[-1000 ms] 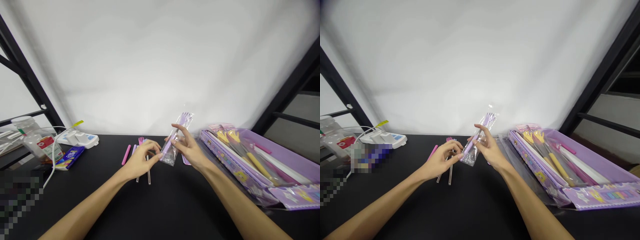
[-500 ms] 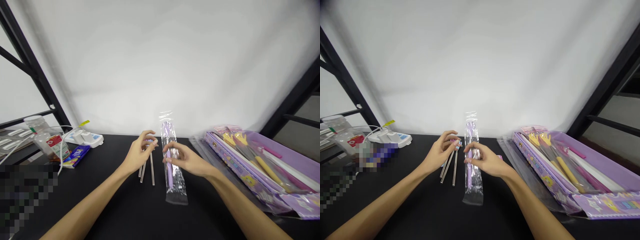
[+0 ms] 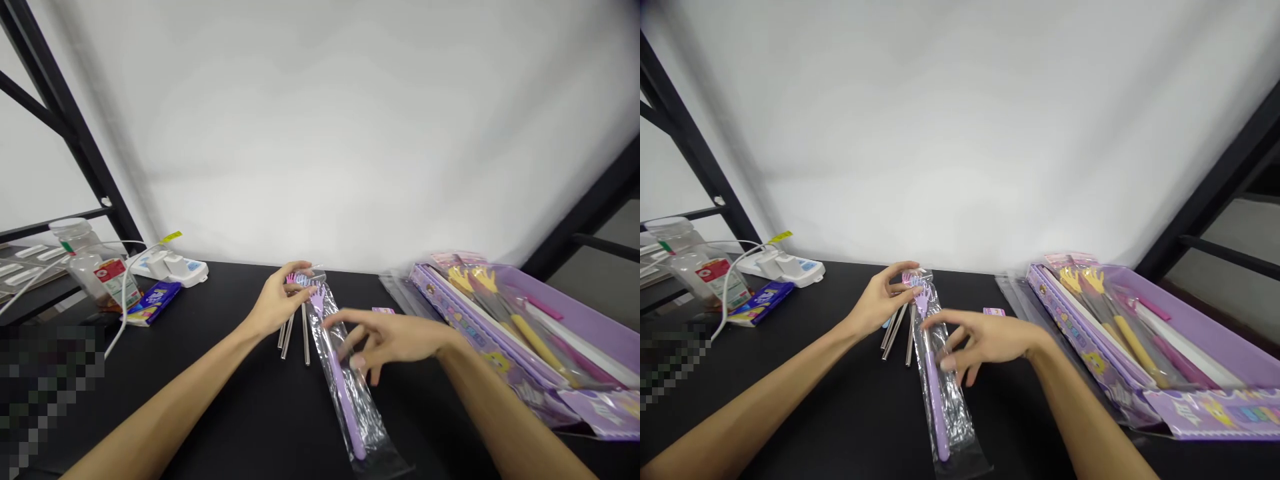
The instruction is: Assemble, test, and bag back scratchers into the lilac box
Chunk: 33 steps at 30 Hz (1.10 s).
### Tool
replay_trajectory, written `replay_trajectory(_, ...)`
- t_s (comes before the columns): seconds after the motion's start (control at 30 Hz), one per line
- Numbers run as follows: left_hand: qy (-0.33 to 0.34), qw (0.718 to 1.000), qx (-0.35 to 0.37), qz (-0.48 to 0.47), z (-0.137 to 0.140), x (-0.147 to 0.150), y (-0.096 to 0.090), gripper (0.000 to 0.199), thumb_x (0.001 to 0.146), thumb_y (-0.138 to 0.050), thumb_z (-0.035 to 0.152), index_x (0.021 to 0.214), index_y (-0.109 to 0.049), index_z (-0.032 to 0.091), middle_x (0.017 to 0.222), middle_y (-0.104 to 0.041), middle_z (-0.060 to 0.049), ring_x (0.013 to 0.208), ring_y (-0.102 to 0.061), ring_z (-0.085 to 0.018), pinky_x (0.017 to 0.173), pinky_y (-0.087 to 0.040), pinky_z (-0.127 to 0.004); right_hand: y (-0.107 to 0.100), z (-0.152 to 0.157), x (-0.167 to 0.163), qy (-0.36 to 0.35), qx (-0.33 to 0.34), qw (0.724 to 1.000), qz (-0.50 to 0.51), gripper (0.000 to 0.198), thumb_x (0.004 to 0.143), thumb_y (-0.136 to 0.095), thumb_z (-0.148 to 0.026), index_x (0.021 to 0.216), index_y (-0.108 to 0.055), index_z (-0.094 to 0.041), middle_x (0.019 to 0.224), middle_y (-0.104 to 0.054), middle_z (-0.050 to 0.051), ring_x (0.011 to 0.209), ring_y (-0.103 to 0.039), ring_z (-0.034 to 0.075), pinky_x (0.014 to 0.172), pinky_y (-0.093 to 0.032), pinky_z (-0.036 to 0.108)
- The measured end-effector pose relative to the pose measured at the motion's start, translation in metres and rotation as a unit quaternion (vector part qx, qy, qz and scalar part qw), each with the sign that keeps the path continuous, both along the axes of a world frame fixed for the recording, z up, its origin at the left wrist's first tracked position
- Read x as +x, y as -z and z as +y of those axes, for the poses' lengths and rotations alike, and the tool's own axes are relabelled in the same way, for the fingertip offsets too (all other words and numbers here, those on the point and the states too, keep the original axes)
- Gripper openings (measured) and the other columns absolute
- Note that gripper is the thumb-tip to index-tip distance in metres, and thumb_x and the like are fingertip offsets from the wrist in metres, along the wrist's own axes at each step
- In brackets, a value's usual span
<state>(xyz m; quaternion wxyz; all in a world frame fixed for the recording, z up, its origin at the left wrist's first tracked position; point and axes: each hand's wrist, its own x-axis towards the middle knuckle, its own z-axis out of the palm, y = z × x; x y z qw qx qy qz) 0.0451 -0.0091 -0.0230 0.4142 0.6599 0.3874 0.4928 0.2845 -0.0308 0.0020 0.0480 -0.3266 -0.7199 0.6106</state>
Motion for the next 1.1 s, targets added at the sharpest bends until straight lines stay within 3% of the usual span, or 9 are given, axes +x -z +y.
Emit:
replay_trajectory(0.07,0.005,1.0,-0.011,0.021,-0.001,0.001,0.001,0.057,0.082,-0.072,0.033,0.135,-0.05,0.023,0.119,-0.065,-0.008,0.08,-0.07,-0.016,0.08,-0.058,-0.035,-0.002,0.009,0.017,0.125,0.096,0.987,-0.026,0.062,0.084,-0.066,-0.052,0.136,-0.044,-0.024,0.091,-0.069,0.005,0.065,-0.068,0.016,0.06,-0.053,0.03)
replay_trajectory(0.13,0.019,0.999,-0.023,0.033,-0.002,0.003,0.003,0.062,0.083,-0.071,0.032,0.14,-0.046,0.025,0.116,-0.066,-0.008,0.08,-0.07,-0.016,0.082,-0.057,-0.036,-0.001,0.019,0.036,0.235,0.251,0.935,-0.083,0.053,0.084,-0.062,-0.057,0.12,-0.057,-0.018,0.077,-0.068,0.004,0.061,-0.064,0.017,0.059,-0.05,0.031)
replay_trajectory(0.23,0.053,0.998,-0.019,0.025,-0.004,0.008,0.007,0.064,0.083,-0.071,0.031,0.141,-0.044,0.027,0.133,-0.057,-0.011,0.079,-0.07,-0.015,0.08,-0.057,-0.035,0.006,0.03,0.061,0.249,0.379,0.866,-0.209,0.051,0.068,-0.076,-0.055,0.1,-0.07,-0.017,0.083,-0.069,0.008,0.072,-0.063,0.023,0.066,-0.048,0.035)
replay_trajectory(0.33,0.095,0.995,-0.032,0.018,-0.006,0.014,0.011,0.066,0.083,-0.071,0.03,0.142,-0.041,0.03,0.142,-0.049,-0.013,0.077,-0.069,-0.013,0.079,-0.058,-0.035,0.013,0.034,0.074,0.21,0.392,0.857,-0.26,0.066,0.055,-0.083,-0.056,0.109,-0.074,-0.018,0.101,-0.069,0.012,0.083,-0.062,0.027,0.072,-0.048,0.037)
replay_trajectory(0.43,0.115,0.991,-0.054,0.031,-0.009,0.019,0.015,0.067,0.083,-0.071,0.031,0.143,-0.04,0.03,0.141,-0.05,-0.013,0.077,-0.069,-0.013,0.078,-0.059,-0.035,0.016,0.036,0.077,0.186,0.386,0.866,-0.256,0.067,0.056,-0.083,-0.055,0.112,-0.076,-0.019,0.105,-0.069,0.012,0.086,-0.062,0.029,0.074,-0.047,0.037)
replay_trajectory(0.63,0.12,0.988,-0.071,0.064,-0.013,0.024,0.02,0.067,0.084,-0.07,0.031,0.144,-0.039,0.028,0.105,-0.067,-0.006,0.075,-0.068,-0.016,0.074,-0.058,-0.034,0.017,0.039,0.078,0.177,0.381,0.88,-0.222,0.057,0.061,-0.082,-0.053,0.107,-0.078,-0.019,0.111,-0.067,0.012,0.092,-0.062,0.029,0.078,-0.047,0.036)
replay_trajectory(0.93,0.125,0.987,-0.068,0.073,-0.014,0.026,0.021,0.066,0.084,-0.068,0.033,0.144,-0.04,0.027,0.098,-0.068,-0.005,0.077,-0.069,-0.019,0.07,-0.057,-0.034,0.017,0.04,0.076,0.17,0.405,0.876,-0.199,0.049,0.062,-0.083,-0.044,0.105,-0.078,-0.02,0.107,-0.069,0.011,0.089,-0.062,0.026,0.078,-0.047,0.034)
replay_trajectory(1.1,0.123,0.987,-0.065,0.076,-0.014,0.025,0.022,0.067,0.084,-0.068,0.033,0.144,-0.04,0.026,0.095,-0.068,-0.005,0.075,-0.069,-0.019,0.069,-0.057,-0.034,0.014,0.039,0.072,0.174,0.416,0.868,-0.209,0.043,0.06,-0.084,-0.04,0.097,-0.076,-0.018,0.095,-0.065,0.007,0.079,-0.057,0.022,0.071,-0.044,0.032)
